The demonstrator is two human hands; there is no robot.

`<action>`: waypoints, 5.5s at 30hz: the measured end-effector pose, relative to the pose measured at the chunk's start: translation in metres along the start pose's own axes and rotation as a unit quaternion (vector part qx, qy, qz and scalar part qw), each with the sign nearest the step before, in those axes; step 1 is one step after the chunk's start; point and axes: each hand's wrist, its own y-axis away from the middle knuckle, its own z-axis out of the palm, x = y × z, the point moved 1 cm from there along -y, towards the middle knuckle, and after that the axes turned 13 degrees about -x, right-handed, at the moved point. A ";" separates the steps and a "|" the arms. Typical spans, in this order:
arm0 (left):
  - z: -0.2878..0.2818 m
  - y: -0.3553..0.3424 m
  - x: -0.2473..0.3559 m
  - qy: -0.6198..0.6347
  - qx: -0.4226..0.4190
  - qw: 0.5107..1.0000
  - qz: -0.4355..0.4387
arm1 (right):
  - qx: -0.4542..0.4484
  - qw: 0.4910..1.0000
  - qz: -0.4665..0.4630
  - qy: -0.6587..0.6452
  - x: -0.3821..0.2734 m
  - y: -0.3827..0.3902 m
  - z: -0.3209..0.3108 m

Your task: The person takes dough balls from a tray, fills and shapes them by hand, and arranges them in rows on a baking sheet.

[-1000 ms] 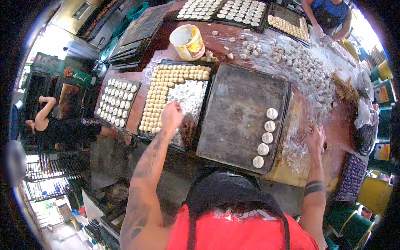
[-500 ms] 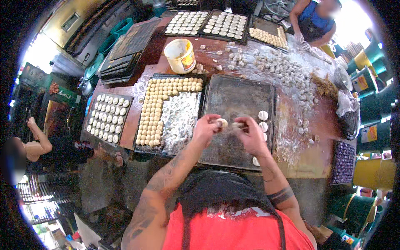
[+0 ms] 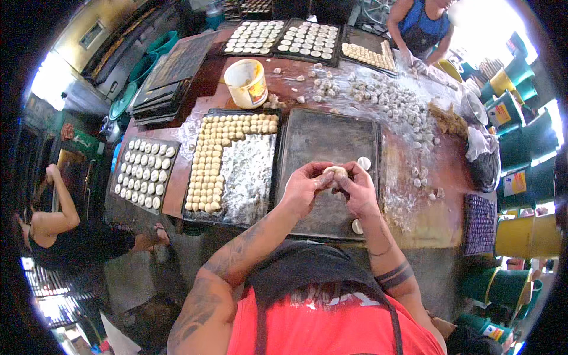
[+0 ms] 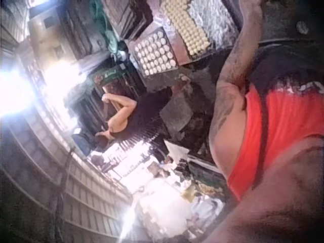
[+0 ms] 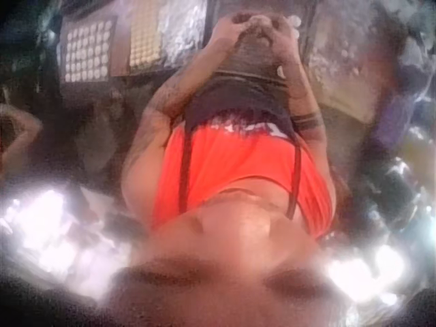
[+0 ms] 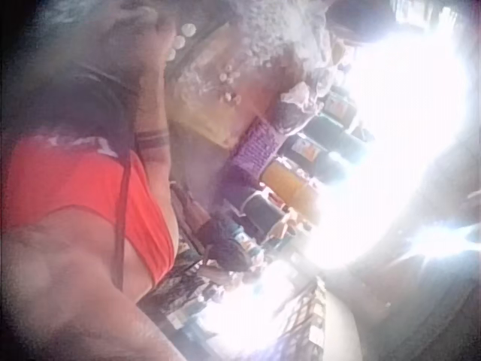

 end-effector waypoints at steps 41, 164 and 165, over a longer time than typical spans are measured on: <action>0.002 -0.029 -0.082 -0.439 0.113 0.889 -0.064 | 0.073 0.771 0.054 0.630 0.009 -0.088 -0.172; 0.023 -0.018 0.020 -0.206 0.067 0.976 0.026 | -0.019 0.950 -0.056 0.305 -0.024 -0.010 -0.017; 0.028 -0.017 0.022 -0.207 0.067 0.976 0.027 | -0.019 0.950 -0.057 0.305 -0.025 -0.011 -0.018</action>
